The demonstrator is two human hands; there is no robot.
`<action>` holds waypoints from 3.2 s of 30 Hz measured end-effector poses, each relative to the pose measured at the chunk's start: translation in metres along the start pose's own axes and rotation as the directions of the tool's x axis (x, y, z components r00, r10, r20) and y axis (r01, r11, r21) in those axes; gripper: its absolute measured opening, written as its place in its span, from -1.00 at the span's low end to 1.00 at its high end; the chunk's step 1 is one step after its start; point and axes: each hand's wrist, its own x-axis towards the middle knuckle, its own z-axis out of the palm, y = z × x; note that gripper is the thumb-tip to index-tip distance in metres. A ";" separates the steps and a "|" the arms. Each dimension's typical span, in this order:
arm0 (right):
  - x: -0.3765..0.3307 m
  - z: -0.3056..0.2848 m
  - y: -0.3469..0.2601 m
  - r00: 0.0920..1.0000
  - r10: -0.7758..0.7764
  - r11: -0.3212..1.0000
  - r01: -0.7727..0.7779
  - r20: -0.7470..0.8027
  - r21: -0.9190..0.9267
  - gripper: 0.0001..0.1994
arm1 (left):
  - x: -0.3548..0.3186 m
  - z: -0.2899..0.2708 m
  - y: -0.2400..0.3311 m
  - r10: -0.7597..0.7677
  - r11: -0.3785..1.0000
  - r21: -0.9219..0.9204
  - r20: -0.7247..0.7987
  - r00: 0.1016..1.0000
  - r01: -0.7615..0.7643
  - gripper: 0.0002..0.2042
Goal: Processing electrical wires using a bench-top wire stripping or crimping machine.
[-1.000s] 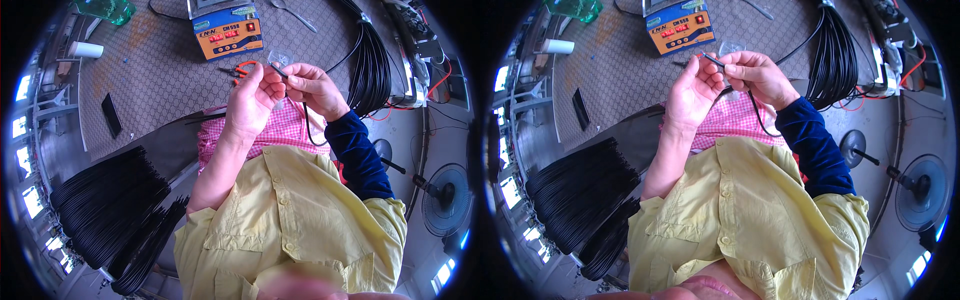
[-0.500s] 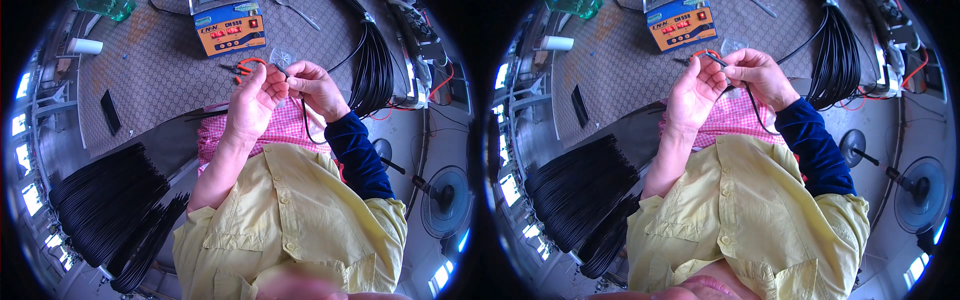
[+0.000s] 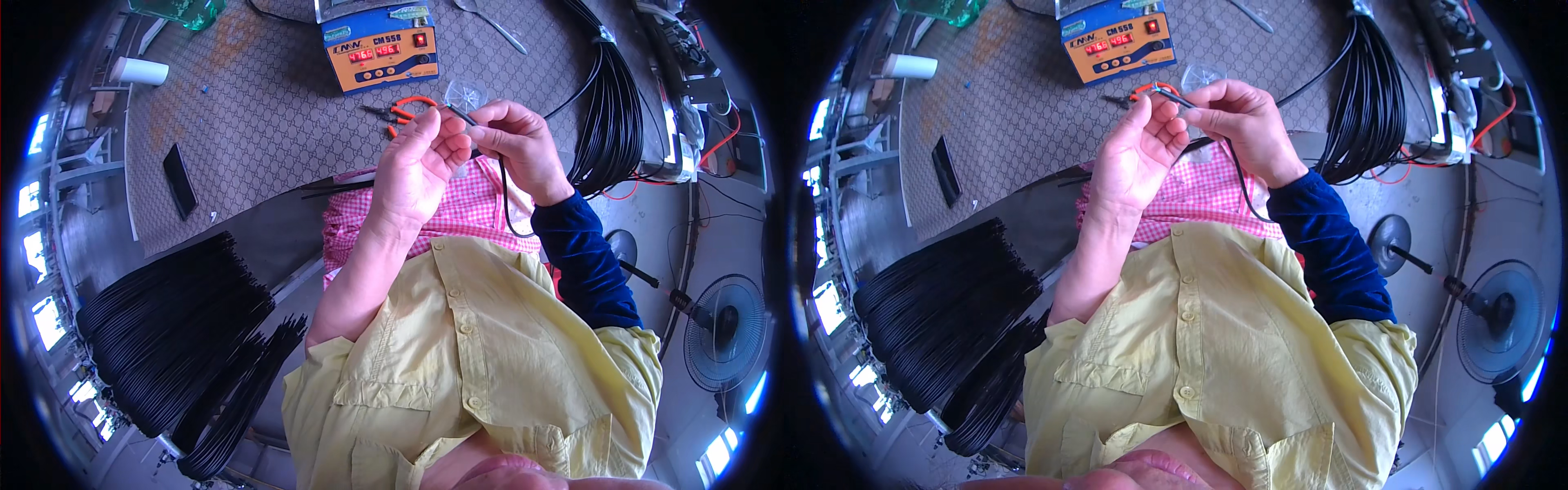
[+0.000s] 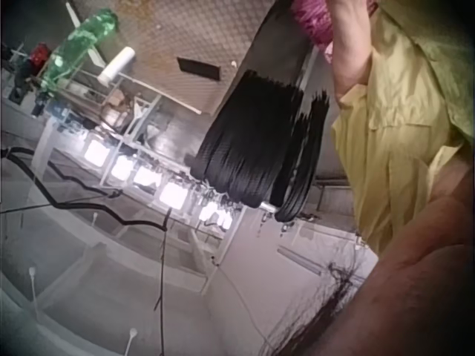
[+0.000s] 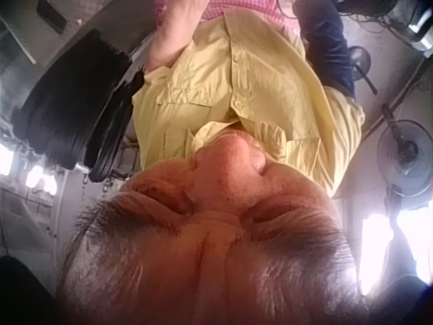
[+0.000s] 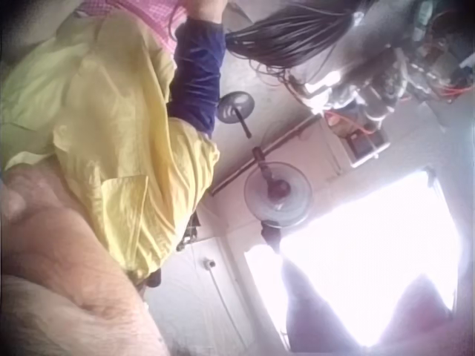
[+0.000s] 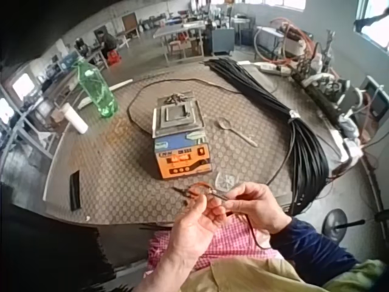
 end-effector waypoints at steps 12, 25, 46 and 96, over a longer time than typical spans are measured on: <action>0.032 0.005 -0.022 0.966 -0.179 0.945 0.222 0.187 -0.240 -0.89 | -0.003 -0.037 -0.003 0.051 0.991 0.123 -0.053 0.997 -0.044 -0.86; 0.059 0.015 -0.024 0.980 -0.120 0.976 0.146 0.157 -0.164 -0.90 | 0.001 -0.055 0.005 0.093 0.987 0.138 -0.105 0.990 -0.079 -0.86; 0.207 0.031 -0.064 0.724 -0.470 -0.157 0.494 0.504 -0.855 -0.89 | -0.032 -0.128 -0.027 -0.036 0.976 0.194 -0.320 0.947 0.103 -0.90; 0.102 -0.005 -0.093 0.970 0.146 0.770 0.011 0.193 -0.638 -0.83 | -0.027 -0.127 -0.019 0.064 0.976 0.216 -0.363 0.930 0.018 -0.91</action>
